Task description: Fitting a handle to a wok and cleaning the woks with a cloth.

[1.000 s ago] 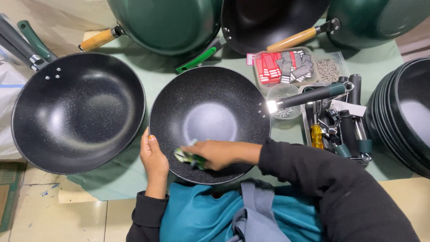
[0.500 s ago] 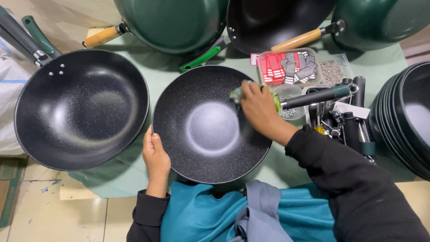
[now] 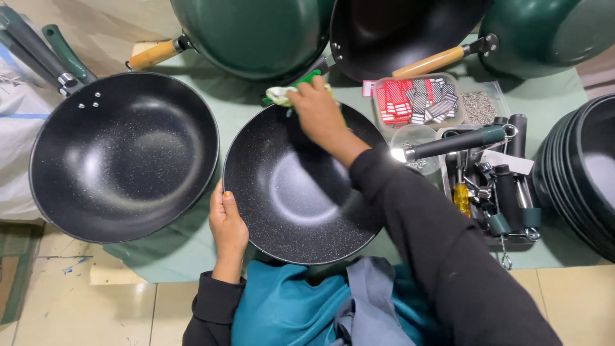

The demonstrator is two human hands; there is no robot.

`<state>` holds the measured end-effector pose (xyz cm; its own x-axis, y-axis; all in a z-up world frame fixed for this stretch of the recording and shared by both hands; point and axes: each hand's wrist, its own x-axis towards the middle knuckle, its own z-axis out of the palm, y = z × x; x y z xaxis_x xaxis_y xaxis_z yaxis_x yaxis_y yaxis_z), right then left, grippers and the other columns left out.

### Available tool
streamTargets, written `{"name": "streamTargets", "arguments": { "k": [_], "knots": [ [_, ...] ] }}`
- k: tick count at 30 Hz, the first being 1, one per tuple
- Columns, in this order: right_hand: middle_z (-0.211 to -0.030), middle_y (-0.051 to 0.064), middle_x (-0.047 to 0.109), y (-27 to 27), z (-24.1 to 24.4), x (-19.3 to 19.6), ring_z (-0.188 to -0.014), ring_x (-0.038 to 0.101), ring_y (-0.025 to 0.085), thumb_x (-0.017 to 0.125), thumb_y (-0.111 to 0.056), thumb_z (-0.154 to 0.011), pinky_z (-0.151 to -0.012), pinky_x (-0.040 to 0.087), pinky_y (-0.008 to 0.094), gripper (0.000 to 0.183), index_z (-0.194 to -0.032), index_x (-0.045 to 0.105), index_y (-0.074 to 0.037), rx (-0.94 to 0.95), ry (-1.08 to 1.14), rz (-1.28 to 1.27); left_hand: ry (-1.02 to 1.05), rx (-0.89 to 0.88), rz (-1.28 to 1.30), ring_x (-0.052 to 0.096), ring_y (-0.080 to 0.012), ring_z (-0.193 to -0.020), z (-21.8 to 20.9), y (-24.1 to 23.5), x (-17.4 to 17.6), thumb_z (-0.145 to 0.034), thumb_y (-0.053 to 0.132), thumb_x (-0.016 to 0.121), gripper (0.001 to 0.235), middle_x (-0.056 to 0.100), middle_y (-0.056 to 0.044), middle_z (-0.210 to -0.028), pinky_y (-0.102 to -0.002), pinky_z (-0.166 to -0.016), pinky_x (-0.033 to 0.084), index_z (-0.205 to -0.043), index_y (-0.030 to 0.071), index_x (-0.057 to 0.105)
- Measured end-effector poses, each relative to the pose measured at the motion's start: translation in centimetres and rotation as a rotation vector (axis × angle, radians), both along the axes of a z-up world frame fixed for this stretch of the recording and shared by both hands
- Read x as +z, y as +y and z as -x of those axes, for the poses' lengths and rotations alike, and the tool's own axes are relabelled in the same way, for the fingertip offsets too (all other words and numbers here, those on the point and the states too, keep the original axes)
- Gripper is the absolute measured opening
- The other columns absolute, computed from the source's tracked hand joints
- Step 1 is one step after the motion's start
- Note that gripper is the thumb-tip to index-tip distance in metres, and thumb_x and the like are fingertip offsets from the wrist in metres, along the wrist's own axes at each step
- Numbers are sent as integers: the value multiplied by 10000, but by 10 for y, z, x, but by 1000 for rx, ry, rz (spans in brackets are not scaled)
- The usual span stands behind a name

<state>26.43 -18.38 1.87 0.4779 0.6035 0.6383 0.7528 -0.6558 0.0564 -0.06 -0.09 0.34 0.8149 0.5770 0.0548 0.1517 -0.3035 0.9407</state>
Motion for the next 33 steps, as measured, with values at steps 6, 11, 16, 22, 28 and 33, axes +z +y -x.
{"name": "streamTargets", "arguments": {
  "k": [6, 11, 16, 22, 28, 33],
  "knots": [
    [-871, 10, 631, 74, 22, -14, -847, 555, 235, 637, -129, -906, -911, 428, 339, 127, -983, 718, -190, 179, 24, -15, -2, 16, 25, 546, -344, -1307, -1, -1, -3, -1134, 297, 385, 425, 604, -173, -1350, -524, -1124, 396, -1482, 99, 527],
    [-1026, 92, 619, 98, 79, -11, -918, 526, 274, 627, -74, -930, -888, 451, 377, 165, -1063, 692, -147, 212, 141, -64, -39, 26, 90, 558, -314, -1302, -3, 2, -12, -1130, 441, 272, 542, 607, -156, -1378, -496, -1125, 412, -1498, 124, 513],
    [-1254, 113, 604, 92, 125, 15, -1055, 558, 256, 490, -30, -1033, -908, 517, 332, 307, -1239, 670, -168, 199, 409, -34, -124, 17, 154, 561, -304, -1273, -4, 3, -27, -1114, 502, 181, 627, 597, -189, -1367, -472, -1109, 431, -1551, 112, 405],
    [-1455, 219, 469, 77, 168, 24, -1165, 545, 392, 514, 81, -1001, -960, 596, 491, 507, -1480, 492, -85, 301, 577, -73, -191, 56, 138, 597, -243, -1212, -8, 6, -42, -1104, 540, 138, 681, 666, -123, -1282, -415, -1063, 476, -1530, 88, 418],
    [-1441, 301, 434, 47, 214, 18, -1241, 504, 546, 571, 156, -797, -1068, 513, 553, 734, -1489, 456, -61, 549, 862, -96, -252, 85, 300, 560, -233, -1226, -4, -3, -30, -1067, 589, 97, 708, 609, -153, -1316, -412, -1120, 447, -1537, 168, 416],
    [-1237, 320, 536, 5, 236, 15, -1087, 581, 499, 612, 36, -891, -915, 540, 553, 556, -1431, 483, 42, 612, 966, 58, -142, 140, 101, 597, -362, -1236, -6, -8, -16, -1130, 306, 418, 390, 627, -230, -1330, -458, -1057, 472, -1440, 97, 530]
  ]
}}
